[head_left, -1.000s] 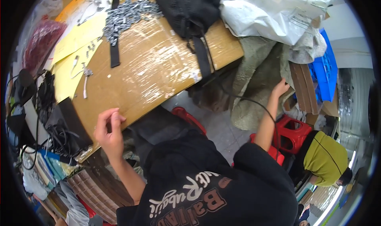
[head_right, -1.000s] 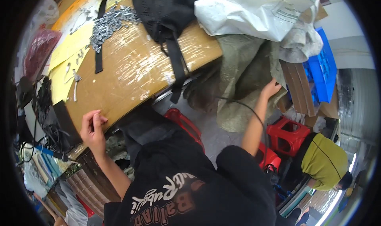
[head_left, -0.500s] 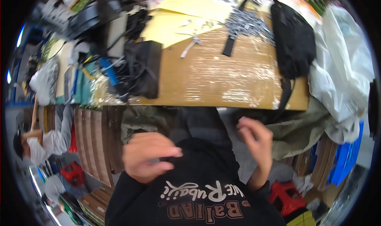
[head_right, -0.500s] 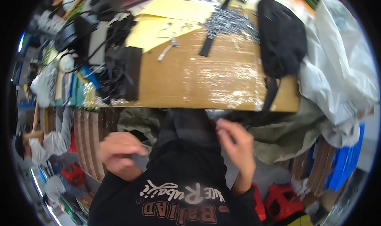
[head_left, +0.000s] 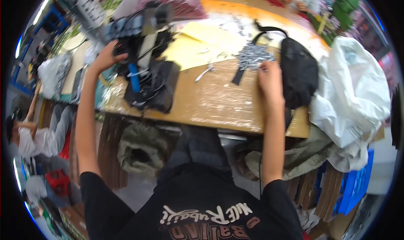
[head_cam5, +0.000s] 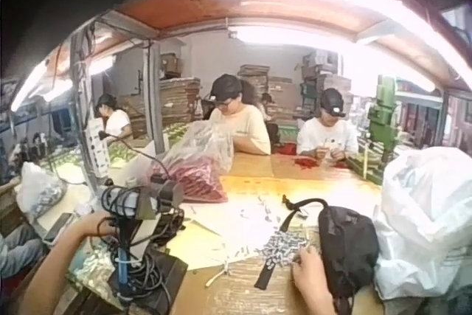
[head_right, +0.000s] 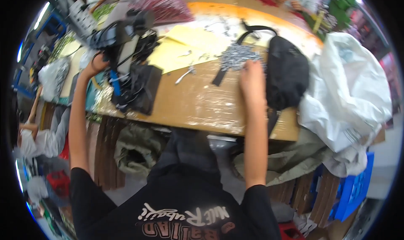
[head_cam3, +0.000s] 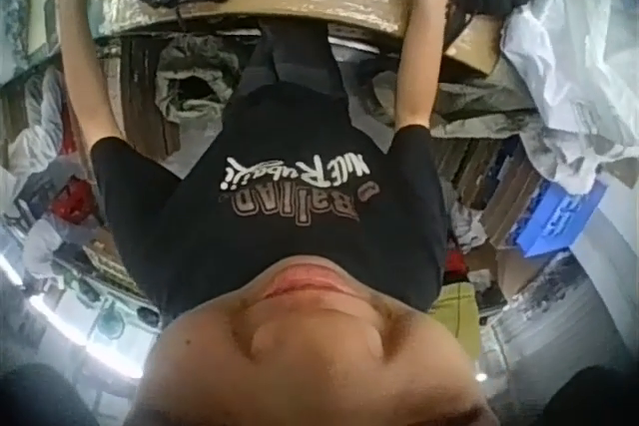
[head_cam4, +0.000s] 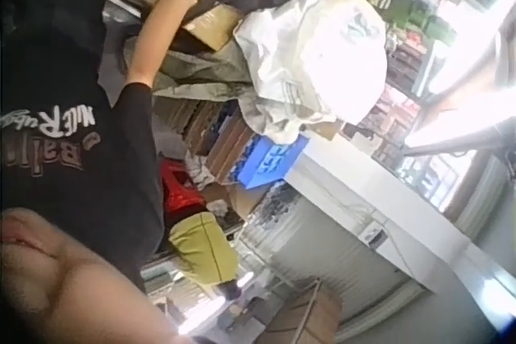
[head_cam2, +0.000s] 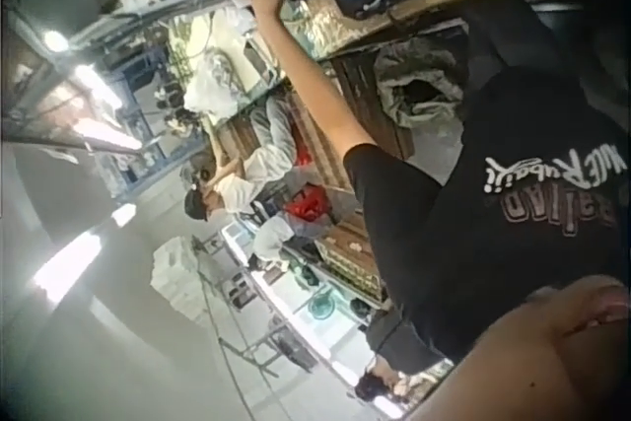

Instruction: The person assembles small plastic and metal components, including a plastic case, screws, wires, and internal electronics, at a manufacturing workbench. The assembly is performed using a soldering iron and by hand.

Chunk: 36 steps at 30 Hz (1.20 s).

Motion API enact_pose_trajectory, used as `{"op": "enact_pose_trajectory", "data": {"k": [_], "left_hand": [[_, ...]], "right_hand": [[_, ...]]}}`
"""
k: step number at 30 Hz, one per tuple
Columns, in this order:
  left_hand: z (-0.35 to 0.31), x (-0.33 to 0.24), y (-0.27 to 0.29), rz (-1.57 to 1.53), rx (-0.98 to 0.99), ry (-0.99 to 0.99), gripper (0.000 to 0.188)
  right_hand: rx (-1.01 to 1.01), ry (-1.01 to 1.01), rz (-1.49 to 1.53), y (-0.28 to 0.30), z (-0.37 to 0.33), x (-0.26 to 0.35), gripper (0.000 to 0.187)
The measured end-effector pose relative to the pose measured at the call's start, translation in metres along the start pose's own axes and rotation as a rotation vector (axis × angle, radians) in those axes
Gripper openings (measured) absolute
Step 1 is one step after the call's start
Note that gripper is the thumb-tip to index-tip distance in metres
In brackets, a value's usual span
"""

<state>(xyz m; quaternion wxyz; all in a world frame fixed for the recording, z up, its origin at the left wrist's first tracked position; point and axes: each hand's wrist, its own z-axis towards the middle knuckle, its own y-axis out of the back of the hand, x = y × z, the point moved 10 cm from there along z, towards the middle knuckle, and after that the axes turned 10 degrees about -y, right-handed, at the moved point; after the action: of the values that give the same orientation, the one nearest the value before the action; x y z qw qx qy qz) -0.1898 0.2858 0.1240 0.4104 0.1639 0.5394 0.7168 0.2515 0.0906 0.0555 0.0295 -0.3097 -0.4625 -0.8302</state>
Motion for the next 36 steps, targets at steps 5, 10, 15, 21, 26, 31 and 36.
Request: {"op": "enact_pose_trajectory", "data": {"k": [5,10,15,21,26,31,36], "left_hand": [[-0.003,0.066,-0.083,0.367,0.534,-0.282,0.041],[0.009,0.066,-0.084,0.439,0.393,-0.169,0.046],[0.0,0.02,-0.023,0.455,0.296,0.078,0.032],[-0.071,0.057,0.032,-0.006,0.03,0.314,0.023],[-0.159,0.061,0.093,-0.108,-0.617,0.429,0.026],[-0.189,-0.094,0.073,-0.648,-1.185,0.557,0.03],[-0.062,-0.234,-0.066,-1.099,-0.554,0.399,0.025]], "right_hand": [[-0.055,0.021,0.073,0.0,-0.01,0.014,0.006],[0.055,-0.108,0.069,0.0,-0.006,-0.008,0.01],[0.228,-0.057,0.076,-0.007,0.006,-0.02,0.017],[0.162,-0.068,0.102,0.008,-0.009,-0.008,0.012],[0.287,-0.176,0.127,-0.001,-0.009,-0.01,0.013],[0.256,-0.175,0.123,0.003,-0.014,-0.011,0.012],[0.046,-0.052,-0.067,0.01,-0.021,0.003,0.01]]}}
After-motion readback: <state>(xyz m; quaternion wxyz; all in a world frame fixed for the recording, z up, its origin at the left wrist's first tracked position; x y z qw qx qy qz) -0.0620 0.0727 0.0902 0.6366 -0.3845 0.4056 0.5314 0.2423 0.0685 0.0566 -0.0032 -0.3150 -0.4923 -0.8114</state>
